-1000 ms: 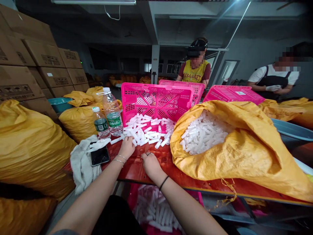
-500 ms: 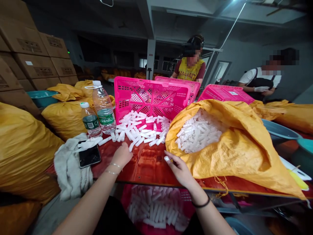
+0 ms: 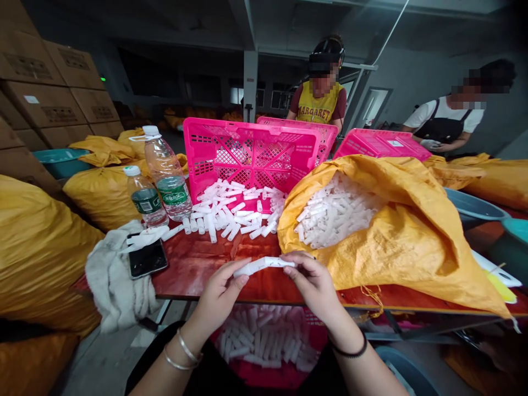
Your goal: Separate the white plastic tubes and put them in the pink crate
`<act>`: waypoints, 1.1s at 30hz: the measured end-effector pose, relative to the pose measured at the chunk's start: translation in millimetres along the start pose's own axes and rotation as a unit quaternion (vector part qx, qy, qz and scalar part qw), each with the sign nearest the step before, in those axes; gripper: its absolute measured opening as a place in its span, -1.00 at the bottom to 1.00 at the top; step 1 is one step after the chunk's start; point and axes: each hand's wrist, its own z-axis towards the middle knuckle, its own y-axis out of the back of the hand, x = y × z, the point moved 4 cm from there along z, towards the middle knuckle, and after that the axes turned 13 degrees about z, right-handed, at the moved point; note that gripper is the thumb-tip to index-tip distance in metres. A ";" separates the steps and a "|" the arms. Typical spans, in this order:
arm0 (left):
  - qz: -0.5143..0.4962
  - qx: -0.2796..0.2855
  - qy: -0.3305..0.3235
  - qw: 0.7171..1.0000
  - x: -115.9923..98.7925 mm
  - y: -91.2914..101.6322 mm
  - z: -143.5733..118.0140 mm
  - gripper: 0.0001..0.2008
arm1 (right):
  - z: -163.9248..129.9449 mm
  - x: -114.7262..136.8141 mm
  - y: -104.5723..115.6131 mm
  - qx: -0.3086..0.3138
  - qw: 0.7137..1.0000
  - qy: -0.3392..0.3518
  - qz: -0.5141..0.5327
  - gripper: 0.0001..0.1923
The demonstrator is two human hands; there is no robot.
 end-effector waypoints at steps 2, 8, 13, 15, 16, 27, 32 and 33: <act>0.031 0.017 -0.032 0.999 -7.9 6.5 -2.3 -0.69 | -1.5 9.1 3.1 0.060 0.997 0.010 -0.050 -0.84; 0.129 -0.049 -0.209 0.968 -36.8 8.9 -17.7 -0.67 | -8.2 5.9 -8.0 0.098 0.987 -0.125 0.009 -0.76; 0.086 -0.069 -0.150 0.982 -37.3 7.2 -21.5 -0.72 | -14.9 2.2 -13.0 0.013 0.989 -0.113 0.095 -0.79; 0.007 -0.010 -0.049 0.999 -30.6 2.9 -20.8 -0.72 | -16.5 5.6 -10.7 0.017 0.995 -0.070 0.066 -0.84; -0.052 0.035 0.009 0.998 -27.0 -1.2 -21.5 -0.70 | -17.3 7.0 -9.6 0.027 0.997 -0.056 0.053 -0.86; -0.017 -0.010 -0.022 1.000 -35.9 -2.6 -38.8 -0.72 | -23.9 12.9 -14.9 0.006 0.998 0.040 0.037 -0.94; 0.011 -0.028 -0.058 0.998 -38.3 2.9 -42.5 -0.70 | -24.2 14.7 -17.9 0.010 0.999 0.001 0.030 -0.96; -0.003 -0.024 -0.040 0.999 -37.1 3.3 -42.5 -0.70 | -24.4 15.4 -18.1 0.016 0.999 0.004 0.028 -0.96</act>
